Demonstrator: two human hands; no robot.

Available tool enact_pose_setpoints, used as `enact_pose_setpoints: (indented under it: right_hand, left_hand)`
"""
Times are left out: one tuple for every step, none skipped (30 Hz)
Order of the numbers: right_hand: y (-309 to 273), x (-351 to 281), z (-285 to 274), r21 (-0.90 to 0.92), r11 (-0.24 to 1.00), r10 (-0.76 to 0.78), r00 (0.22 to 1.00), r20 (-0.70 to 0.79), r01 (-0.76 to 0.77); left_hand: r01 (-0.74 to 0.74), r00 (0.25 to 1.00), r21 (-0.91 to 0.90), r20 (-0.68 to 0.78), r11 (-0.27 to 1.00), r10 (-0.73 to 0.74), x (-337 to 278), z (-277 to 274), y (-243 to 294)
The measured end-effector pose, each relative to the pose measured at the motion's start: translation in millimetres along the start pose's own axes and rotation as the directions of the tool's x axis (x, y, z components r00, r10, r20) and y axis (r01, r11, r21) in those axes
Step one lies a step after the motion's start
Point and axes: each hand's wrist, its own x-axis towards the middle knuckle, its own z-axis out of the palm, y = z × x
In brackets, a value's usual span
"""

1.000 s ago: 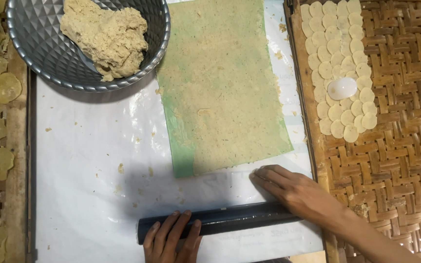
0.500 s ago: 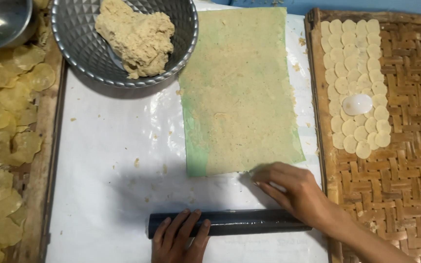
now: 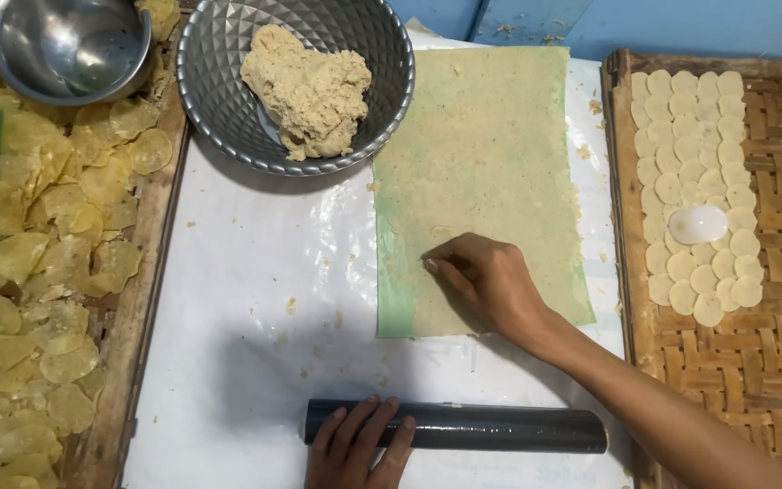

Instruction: Rolling out a thin sheet of dough and cutting it into small circular shapes using a manual cutter tool.

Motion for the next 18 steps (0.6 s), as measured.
enact_pose_setpoints:
  right_hand:
    - [2,1,2,0.001,1.000,0.002,1.000,-0.002,-0.002]
    - [3,1,3,-0.016,0.999,-0.035,0.999,-0.010,0.035]
    - [5,2,4,-0.033,0.997,-0.073,0.997,-0.018,0.072]
    - [8,1,6,-0.034,0.997,-0.070,0.997,-0.021,0.069]
    - [11,0,9,-0.077,0.989,-0.131,0.991,-0.025,0.128]
    - [14,0,11,-0.120,0.975,-0.193,0.981,-0.026,0.188]
    - [12,-3,10,-0.122,0.975,-0.192,0.981,-0.028,0.188]
    - [9,-6,9,-0.182,0.951,-0.257,0.966,-0.006,0.252]
    - [6,-9,8,-0.241,0.918,-0.319,0.947,0.019,0.314]
    - [-1,-11,6,-0.241,0.917,-0.323,0.946,0.021,0.318]
    - [-8,-14,4,-0.254,0.921,-0.291,0.955,0.047,0.294]
    - [-15,-18,2,-0.269,0.925,-0.257,0.963,0.074,0.268]
    - [-15,-19,1,-0.269,0.925,-0.259,0.963,0.076,0.270]
    - [-16,-20,1,-0.239,0.943,-0.224,0.972,0.064,0.233]
    - [-17,-21,0,-0.207,0.958,-0.189,0.980,0.054,0.196]
    - [-18,-19,-1,-0.208,0.958,-0.189,0.981,0.050,0.196]
    - [-19,-17,-3,-0.151,0.970,-0.192,0.981,0.010,0.192]
    - [-20,-14,-5,-0.094,0.977,-0.193,0.981,-0.031,0.190]
  left_hand:
    - [-0.002,1.000,-0.001,0.002,1.000,0.002,-1,0,0]
    - [0.000,1.000,0.006,0.001,1.000,0.000,-1,1,-1]
    - [0.002,1.000,0.012,0.000,1.000,-0.002,-2,1,-1]
    - [-0.002,1.000,0.010,0.001,1.000,0.002,-5,3,-1]
    - [0.002,1.000,0.004,0.018,1.000,-0.002,-7,5,-2]
    - [0.006,0.999,0.000,0.034,1.000,-0.006,-10,7,-3]
    - [0.004,0.999,-0.001,0.034,1.000,-0.003,-9,7,-2]
    - [0.014,0.999,-0.004,0.036,1.000,-0.014,-9,6,-2]
    - [0.024,0.999,-0.006,0.038,1.000,-0.024,-9,6,-1]
    - [0.027,0.999,-0.005,0.035,1.000,-0.027,-8,4,0]
    - [0.044,0.997,-0.030,0.060,0.999,-0.042,-7,2,1]
    - [0.062,0.995,-0.057,0.086,0.996,-0.057,-6,-1,2]
    - [0.064,0.995,-0.057,0.085,0.996,-0.059,-5,0,2]
    - [0.051,0.997,-0.047,0.058,0.998,-0.049,-4,1,2]
    - [0.039,0.999,-0.036,0.032,0.999,-0.038,-3,2,2]
    - [0.036,0.999,-0.035,0.032,0.999,-0.035,-4,3,-1]
    - [0.004,1.000,-0.022,0.021,1.000,-0.003,-5,4,-3]
    - [-0.029,1.000,-0.007,0.010,1.000,0.029,-6,5,-6]
